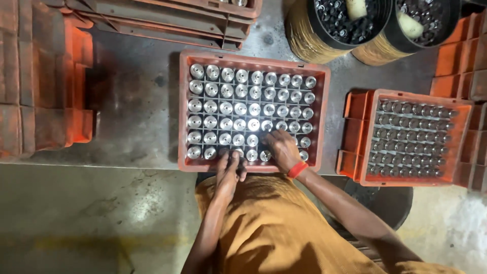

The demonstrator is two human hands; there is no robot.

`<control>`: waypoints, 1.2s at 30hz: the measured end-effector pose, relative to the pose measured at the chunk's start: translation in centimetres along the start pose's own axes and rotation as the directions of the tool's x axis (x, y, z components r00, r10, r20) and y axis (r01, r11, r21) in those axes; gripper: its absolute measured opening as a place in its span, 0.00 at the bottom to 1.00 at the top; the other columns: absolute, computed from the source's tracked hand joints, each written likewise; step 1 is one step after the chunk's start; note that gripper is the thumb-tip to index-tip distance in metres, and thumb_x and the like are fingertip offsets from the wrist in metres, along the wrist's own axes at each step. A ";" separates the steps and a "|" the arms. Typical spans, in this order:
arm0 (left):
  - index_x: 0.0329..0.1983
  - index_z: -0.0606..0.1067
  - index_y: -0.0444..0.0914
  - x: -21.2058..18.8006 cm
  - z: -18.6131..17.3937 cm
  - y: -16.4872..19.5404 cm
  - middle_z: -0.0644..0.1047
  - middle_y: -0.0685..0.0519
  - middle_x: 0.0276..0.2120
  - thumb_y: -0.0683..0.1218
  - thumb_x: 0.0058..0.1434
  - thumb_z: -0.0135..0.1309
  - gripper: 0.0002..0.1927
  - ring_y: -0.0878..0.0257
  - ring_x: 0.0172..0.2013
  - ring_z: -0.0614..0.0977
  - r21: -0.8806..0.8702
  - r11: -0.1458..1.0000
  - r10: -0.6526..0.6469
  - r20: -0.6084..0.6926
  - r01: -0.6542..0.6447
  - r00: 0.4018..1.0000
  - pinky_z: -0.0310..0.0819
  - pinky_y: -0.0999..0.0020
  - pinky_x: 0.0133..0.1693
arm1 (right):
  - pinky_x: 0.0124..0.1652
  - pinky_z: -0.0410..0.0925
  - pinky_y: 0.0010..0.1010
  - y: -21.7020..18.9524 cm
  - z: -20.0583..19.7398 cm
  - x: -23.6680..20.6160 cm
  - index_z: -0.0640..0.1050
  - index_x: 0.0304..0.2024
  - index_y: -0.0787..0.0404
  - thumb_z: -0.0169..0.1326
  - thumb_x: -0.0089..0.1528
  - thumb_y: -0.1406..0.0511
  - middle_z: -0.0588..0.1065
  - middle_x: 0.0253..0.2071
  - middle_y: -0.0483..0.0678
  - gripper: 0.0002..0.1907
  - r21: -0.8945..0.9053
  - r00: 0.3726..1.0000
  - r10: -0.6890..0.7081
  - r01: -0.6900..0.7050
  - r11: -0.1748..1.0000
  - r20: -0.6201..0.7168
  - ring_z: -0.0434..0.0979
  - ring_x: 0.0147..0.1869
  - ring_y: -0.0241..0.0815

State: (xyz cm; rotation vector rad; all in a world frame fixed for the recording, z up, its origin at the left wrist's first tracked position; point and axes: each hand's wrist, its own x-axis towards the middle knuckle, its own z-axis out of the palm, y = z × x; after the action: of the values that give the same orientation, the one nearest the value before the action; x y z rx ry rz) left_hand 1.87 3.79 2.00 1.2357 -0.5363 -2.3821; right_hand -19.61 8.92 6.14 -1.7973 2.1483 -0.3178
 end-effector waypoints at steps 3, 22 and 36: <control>0.49 0.75 0.32 0.4 0.3 0.5 0.72 0.57 0.26 0.56 0.77 0.50 0.21 0.72 0.20 0.67 0.115 0.991 0.068 0.062 -0.075 0.996 0.56 0.77 0.21 | 0.49 0.71 0.43 0.1 -1.5 0.6 0.79 0.46 0.60 0.57 0.53 0.72 0.76 0.39 0.53 0.18 -0.097 0.987 -0.156 0.153 0.984 -0.030 0.75 0.52 0.57; 0.54 0.74 0.43 -1.5 0.2 4.3 0.70 0.57 0.20 0.56 0.66 0.53 0.18 0.71 0.14 0.63 0.116 0.990 -0.061 -0.145 0.078 0.988 0.48 0.76 0.15 | 0.42 0.70 0.42 0.3 0.0 -3.6 0.81 0.40 0.61 0.62 0.57 0.68 0.77 0.36 0.52 0.09 0.189 0.995 -0.097 0.091 0.978 0.027 0.76 0.42 0.53; 0.48 0.74 0.36 -1.1 -0.2 1.7 0.67 0.55 0.16 0.54 0.74 0.48 0.17 0.67 0.11 0.61 0.225 0.973 0.098 -0.224 -0.046 0.970 0.49 0.72 0.12 | 0.45 0.71 0.45 3.8 -3.7 -0.1 0.79 0.57 0.59 0.62 0.60 0.66 0.78 0.44 0.58 0.22 0.445 0.979 -0.205 0.188 0.876 -0.009 0.78 0.47 0.57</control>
State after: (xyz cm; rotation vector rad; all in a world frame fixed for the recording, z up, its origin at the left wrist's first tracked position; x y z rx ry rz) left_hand 2.88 2.86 3.48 1.5391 -0.7678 -2.1222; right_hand -24.51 9.57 8.20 -1.7264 1.6867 -0.7515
